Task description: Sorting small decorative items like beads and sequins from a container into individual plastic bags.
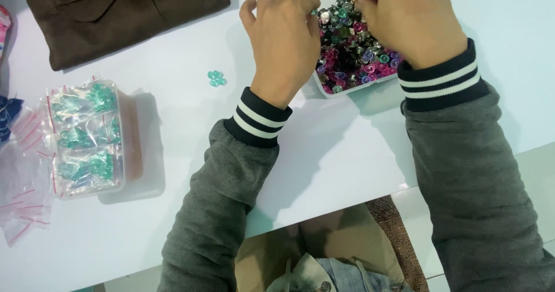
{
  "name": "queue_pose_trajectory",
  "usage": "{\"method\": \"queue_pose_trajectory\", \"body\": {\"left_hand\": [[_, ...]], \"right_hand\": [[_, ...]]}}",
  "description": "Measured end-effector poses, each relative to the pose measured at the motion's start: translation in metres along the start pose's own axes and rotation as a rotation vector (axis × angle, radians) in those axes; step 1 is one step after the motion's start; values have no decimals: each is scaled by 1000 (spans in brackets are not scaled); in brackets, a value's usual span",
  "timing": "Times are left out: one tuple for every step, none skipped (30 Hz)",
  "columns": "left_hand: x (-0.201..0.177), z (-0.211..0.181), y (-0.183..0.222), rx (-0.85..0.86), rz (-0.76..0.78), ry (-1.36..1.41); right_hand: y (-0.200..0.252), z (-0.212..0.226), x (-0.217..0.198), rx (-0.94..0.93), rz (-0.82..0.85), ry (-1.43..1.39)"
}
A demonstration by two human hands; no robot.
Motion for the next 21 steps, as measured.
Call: {"method": "queue_pose_trajectory", "body": {"left_hand": [[1,1,0,-1,-2,1],[2,1,0,-2,12,20],[4,1,0,-4,26,40],[4,2,0,-4,24,41],[5,2,-1,0,29,61],[5,2,-1,3,33,81],[4,2,-2,3,30,81],[4,3,-2,-2,37,95],[5,3,-2,-8,43,108],[5,3,-2,-9,42,109],[5,3,-1,-5,41,117],[4,3,-2,-2,37,125],[4,3,-2,-3,33,126],[4,3,-2,-3,41,138],[5,3,-2,-4,49,149],[3,2,-2,1,47,150],[3,2,-2,-3,60,174],[3,2,-1,-10,76,200],[4,2,-2,-7,77,201],[6,3,-2,-11,82,198],[7,4,-2,-14,87,196]], "right_hand": [[0,1,-1,-2,0,2],[0,0,-2,6,17,-38],[0,-1,-2,14,33,-77],[0,-1,-1,14,33,-76],[0,-2,0,15,22,-85],[0,-2,1,15,10,-93],[-1,0,-1,14,9,-91],[-3,0,-1,37,30,-81],[-5,1,-1,59,51,-70],[-5,1,-1,58,52,-69],[-4,3,-4,24,1,-70],[-4,5,-7,-12,-51,-68],[-7,12,-13,-15,-52,-65],[-11,18,-16,-27,2,-125],[-15,25,-18,-39,56,-185],[-15,27,-16,-36,52,-182],[-16,26,-9,1,131,-216],[-16,26,-1,38,212,-253],[-16,22,2,41,211,-252],[-16,18,4,56,188,-192],[-16,15,6,71,164,-132]]}}
Point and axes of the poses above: each hand's wrist, its own y-axis away from the middle knuckle, its own x-axis out of the palm, z = x × y, the point moved 6 cm from there along -y, towards the middle knuckle, and after that the axes turned 11 degrees about z, right-handed, at the moved point
